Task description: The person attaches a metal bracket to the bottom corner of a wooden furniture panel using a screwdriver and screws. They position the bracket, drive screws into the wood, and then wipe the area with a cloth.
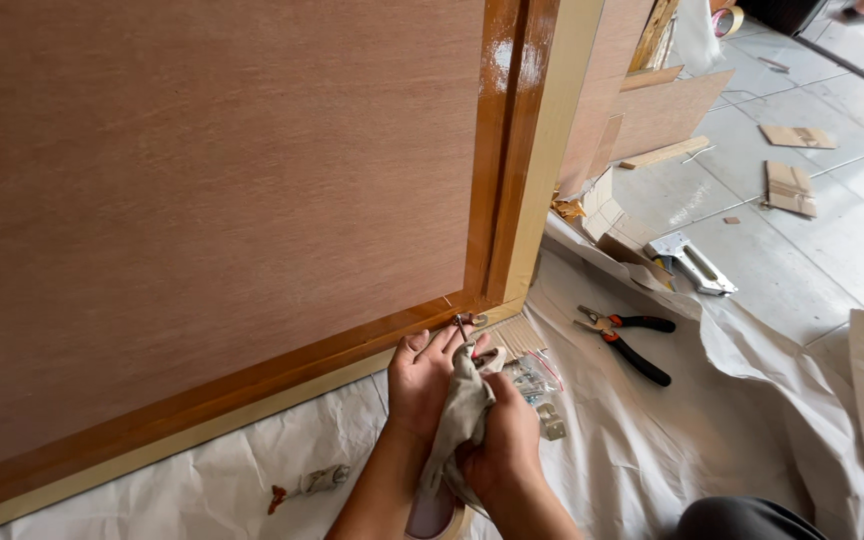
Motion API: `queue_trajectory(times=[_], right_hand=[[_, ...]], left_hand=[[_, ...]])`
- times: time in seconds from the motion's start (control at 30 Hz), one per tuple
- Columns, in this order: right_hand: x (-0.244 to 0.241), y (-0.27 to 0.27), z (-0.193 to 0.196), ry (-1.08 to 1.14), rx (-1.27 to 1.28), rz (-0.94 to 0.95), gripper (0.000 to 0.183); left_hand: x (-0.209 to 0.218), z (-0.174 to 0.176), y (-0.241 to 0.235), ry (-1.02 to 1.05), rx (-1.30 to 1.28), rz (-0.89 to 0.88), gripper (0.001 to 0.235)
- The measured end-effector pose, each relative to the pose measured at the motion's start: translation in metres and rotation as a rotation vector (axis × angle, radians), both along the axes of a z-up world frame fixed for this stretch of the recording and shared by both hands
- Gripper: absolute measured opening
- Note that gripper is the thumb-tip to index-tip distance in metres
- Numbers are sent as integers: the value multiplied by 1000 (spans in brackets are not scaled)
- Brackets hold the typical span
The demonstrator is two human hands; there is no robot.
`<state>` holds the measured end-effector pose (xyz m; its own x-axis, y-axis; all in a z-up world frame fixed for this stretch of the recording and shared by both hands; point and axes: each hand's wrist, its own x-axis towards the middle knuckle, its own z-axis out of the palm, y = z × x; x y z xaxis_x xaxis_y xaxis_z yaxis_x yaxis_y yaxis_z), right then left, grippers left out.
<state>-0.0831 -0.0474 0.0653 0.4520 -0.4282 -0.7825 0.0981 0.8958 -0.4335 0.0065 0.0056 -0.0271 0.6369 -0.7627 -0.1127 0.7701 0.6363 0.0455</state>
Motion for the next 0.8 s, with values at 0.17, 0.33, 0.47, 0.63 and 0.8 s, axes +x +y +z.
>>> queue_trajectory(times=[0.17,0.33,0.47,0.63,0.8], right_hand=[[-15,-27,14,19,-67,199,13],[-40,-41,39,429,-768,795,41],[-39,-20,54,557,-1537,1160,51],[-25,0,65,564,-1306,1038,48],[-8,-7,3,144,-62,35,12]], left_hand=[[-9,39,-1,120,81,59,72],[-13,28,-6,66,99,37,86],[-10,20,-6,33,110,20,85],[-5,3,-5,146,136,38,93],[-2,-20,-10,-70,-96,44,91]])
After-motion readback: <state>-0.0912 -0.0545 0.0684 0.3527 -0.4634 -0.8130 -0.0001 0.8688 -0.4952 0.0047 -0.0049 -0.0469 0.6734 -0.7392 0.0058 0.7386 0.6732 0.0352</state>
